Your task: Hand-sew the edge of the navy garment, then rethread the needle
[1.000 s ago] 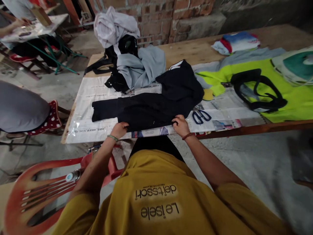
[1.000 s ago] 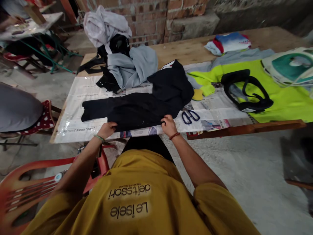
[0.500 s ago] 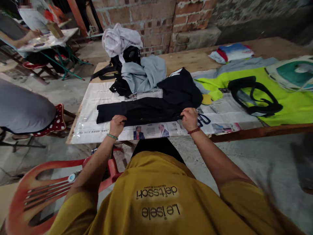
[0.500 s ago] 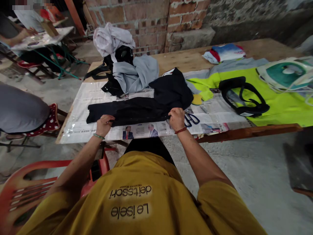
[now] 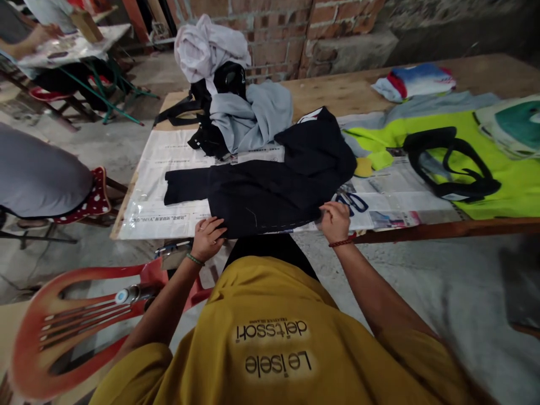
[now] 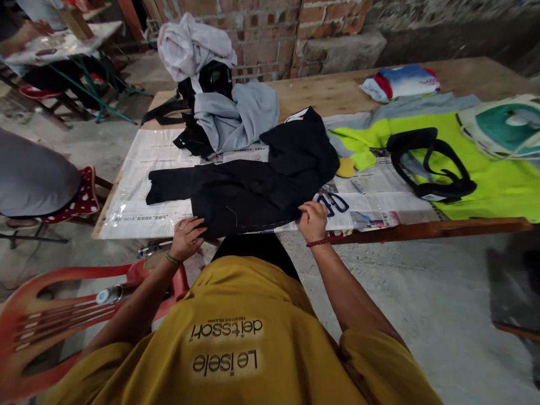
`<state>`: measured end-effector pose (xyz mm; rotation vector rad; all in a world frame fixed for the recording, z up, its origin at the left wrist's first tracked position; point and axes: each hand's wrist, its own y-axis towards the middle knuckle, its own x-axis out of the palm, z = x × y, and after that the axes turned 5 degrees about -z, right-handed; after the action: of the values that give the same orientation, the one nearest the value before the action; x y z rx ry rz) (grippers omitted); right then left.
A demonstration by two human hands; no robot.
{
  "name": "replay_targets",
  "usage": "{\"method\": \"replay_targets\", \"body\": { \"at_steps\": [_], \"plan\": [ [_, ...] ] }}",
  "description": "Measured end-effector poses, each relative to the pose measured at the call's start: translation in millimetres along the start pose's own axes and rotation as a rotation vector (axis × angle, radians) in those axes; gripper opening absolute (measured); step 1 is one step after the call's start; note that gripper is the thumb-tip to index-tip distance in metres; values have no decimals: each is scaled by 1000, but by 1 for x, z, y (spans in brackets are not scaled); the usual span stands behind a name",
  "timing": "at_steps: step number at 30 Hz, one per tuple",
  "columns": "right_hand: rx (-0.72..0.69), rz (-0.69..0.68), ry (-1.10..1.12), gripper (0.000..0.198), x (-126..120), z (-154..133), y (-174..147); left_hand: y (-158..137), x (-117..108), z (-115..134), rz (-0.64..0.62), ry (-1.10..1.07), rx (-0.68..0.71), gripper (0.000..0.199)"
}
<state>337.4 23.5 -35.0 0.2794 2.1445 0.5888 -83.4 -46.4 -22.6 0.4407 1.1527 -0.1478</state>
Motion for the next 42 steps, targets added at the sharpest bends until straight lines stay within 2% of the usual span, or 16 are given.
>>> {"method": "replay_targets", "body": {
  "at_steps": [2, 4, 7, 9, 12, 18, 20, 22, 25, 29, 32, 33, 35, 38, 40, 42],
  "plan": [
    [7, 4, 64, 25, 1, -28, 6, -2, -3, 14, -8, 31, -4, 31],
    [3, -82, 163, 25, 9, -60, 13, 0, -3, 29, -17, 20, 1, 36],
    [18, -388, 255, 22, 34, -103, 24, 7, 6, 50, -47, -9, -25, 35],
    [60, -587, 233, 19, 54, -124, 31, 12, 14, 58, -87, 3, -47, 31],
    [86, -774, 95, 18, 78, -145, 40, 13, 24, 59, -114, 10, -71, 31],
    [6, -954, -133, 17, 95, -164, 45, 6, 23, 63, -89, -87, -100, 28],
    [-15, -968, -158, 19, 94, -165, 44, 3, 15, 72, -67, -175, -119, 23],
    [-41, -956, -174, 21, 93, -165, 41, -1, 6, 83, -49, -353, -203, 20],
    [-62, -942, -193, 25, 91, -165, 37, -6, -2, 94, -94, -846, -533, 18],
    [-5, -950, -173, 25, 90, -167, 38, -7, -5, 90, -234, -1432, -1008, 19],
    [13, -979, -148, 21, 91, -167, 44, 0, -6, 83, -226, -1832, -1350, 16],
    [12, -996, -142, 20, 92, -167, 46, 4, -5, 83, -200, -1906, -1418, 15],
    [12, -1016, -141, 20, 94, -167, 50, 12, 0, 84, -162, -1984, -1498, 15],
    [52, -972, -107, 18, 96, -162, 54, 22, 13, 87, -83, -2001, -1527, 12],
    [134, -903, 20, 15, 95, -156, 55, 26, 22, 88, 24, -1993, -1505, 6],
    [246, -841, 252, 11, 94, -148, 55, 28, 30, 86, 112, -2010, -1459, 4]
  ]
}}
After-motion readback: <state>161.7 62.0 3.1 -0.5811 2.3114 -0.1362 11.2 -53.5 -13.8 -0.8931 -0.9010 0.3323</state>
